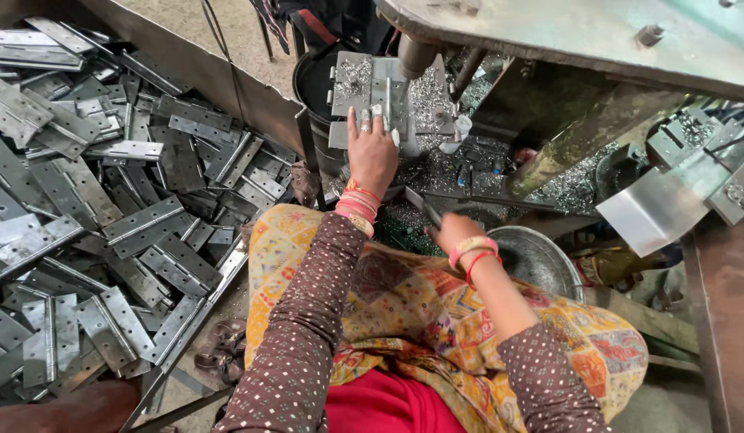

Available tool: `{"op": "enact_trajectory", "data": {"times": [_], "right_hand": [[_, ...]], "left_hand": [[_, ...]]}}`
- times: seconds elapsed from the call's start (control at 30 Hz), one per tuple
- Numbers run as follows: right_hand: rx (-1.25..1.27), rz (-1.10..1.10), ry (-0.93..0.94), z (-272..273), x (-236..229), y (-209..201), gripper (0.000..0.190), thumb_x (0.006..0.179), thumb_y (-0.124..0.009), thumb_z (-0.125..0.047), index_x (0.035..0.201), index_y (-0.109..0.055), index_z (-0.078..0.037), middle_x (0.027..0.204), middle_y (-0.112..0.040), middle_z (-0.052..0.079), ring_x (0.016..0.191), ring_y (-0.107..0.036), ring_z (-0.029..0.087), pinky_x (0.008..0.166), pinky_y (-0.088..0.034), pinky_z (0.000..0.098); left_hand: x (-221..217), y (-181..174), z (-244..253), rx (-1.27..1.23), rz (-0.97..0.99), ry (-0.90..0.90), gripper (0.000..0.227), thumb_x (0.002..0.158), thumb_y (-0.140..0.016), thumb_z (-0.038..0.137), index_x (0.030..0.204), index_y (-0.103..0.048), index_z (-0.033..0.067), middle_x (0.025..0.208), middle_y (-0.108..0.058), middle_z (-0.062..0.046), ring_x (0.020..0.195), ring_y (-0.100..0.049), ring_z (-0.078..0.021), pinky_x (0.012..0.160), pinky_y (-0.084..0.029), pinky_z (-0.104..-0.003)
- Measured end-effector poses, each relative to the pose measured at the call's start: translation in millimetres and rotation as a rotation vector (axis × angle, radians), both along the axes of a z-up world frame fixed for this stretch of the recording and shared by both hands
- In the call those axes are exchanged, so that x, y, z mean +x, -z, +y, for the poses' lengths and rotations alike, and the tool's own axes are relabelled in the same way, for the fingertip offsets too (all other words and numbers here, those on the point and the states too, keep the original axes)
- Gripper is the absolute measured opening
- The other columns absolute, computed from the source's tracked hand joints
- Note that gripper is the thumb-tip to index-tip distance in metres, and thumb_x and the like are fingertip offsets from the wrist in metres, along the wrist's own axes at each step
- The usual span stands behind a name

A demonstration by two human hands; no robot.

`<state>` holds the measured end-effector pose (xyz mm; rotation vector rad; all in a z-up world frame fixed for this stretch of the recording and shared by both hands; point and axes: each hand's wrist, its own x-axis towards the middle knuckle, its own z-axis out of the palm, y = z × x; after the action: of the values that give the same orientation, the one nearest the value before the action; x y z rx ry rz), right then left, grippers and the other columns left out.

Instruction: The person repeatedly picks up metal hinge pieces from a pile, places them under a drill press, and operates the machine to drill holes. The finished pieces are then dropped into a metal bin below.

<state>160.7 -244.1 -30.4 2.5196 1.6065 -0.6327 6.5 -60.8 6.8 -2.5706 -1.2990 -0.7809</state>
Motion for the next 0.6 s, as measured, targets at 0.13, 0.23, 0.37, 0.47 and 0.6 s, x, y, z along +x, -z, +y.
{"op": "enact_trajectory", "data": {"times": [0.13, 0.23, 0.37, 0.47, 0.6], "right_hand": [[-0.020, -0.052, -0.018, 1.5, 2.9, -1.2, 0.049, 0.090, -0.068, -0.053, 0.102, -0.074, -0.005, 0.098, -0.074, 0.024, 0.092, -0.072, 0.043, 0.084, -0.057, 0.0522], [0.061, 0.025, -0.011, -16.2, -0.5, 30.5, 0.049, 0.095, -0.060, -0.053, 0.103, -0.074, -0.007, 0.093, -0.075, 0.022, 0.087, -0.073, 0.043, 0.081, -0.057, 0.0525], [0.043, -0.007, -0.003, -22.6, 0.8, 84.6, 0.050, 0.100, -0.051, -0.051, 0.117, -0.063, -0.005, 0.088, -0.076, 0.020, 0.080, -0.075, 0.041, 0.069, -0.059, 0.0534], [0.076, -0.013, -0.004, -35.0, 2.1, 103.7, 0.052, 0.101, -0.051, -0.052, 0.119, -0.062, -0.005, 0.087, -0.076, 0.020, 0.079, -0.074, 0.041, 0.068, -0.059, 0.0539], [0.044, 0.069, 0.049, -23.9, 1.2, 67.7, 0.048, 0.094, -0.060, -0.049, 0.113, -0.068, -0.006, 0.091, -0.074, 0.021, 0.086, -0.072, 0.042, 0.074, -0.056, 0.0538]], "left_hand": [[0.9, -0.2, -7.0, -0.031, 0.001, -0.004, 0.028, 0.094, -0.054, 0.015, 0.100, -0.078, 0.0015, 0.129, -0.065, -0.019, 0.122, -0.062, -0.0341, 0.125, -0.016, -0.058], [-1.4, -4.0, -9.8, -0.040, 0.004, -0.012, 0.027, 0.093, -0.056, 0.016, 0.100, -0.078, 0.0009, 0.129, -0.065, -0.019, 0.123, -0.062, -0.0336, 0.126, -0.016, -0.057], [-4.0, -9.2, -7.6, -0.212, -0.005, 0.031, 0.025, 0.098, -0.056, 0.015, 0.101, -0.077, 0.0015, 0.127, -0.065, -0.018, 0.124, -0.061, -0.0333, 0.130, -0.016, -0.057], [-3.2, -2.7, -16.4, -0.067, -0.067, 0.032, 0.027, 0.093, -0.058, 0.017, 0.100, -0.077, 0.0008, 0.128, -0.065, -0.018, 0.124, -0.060, -0.0332, 0.127, -0.016, -0.056], [-4.3, -2.9, -10.9, -0.031, -0.061, 0.021, 0.027, 0.087, -0.058, 0.017, 0.096, -0.078, 0.0019, 0.126, -0.066, -0.018, 0.123, -0.061, -0.0343, 0.124, -0.015, -0.057]]}}
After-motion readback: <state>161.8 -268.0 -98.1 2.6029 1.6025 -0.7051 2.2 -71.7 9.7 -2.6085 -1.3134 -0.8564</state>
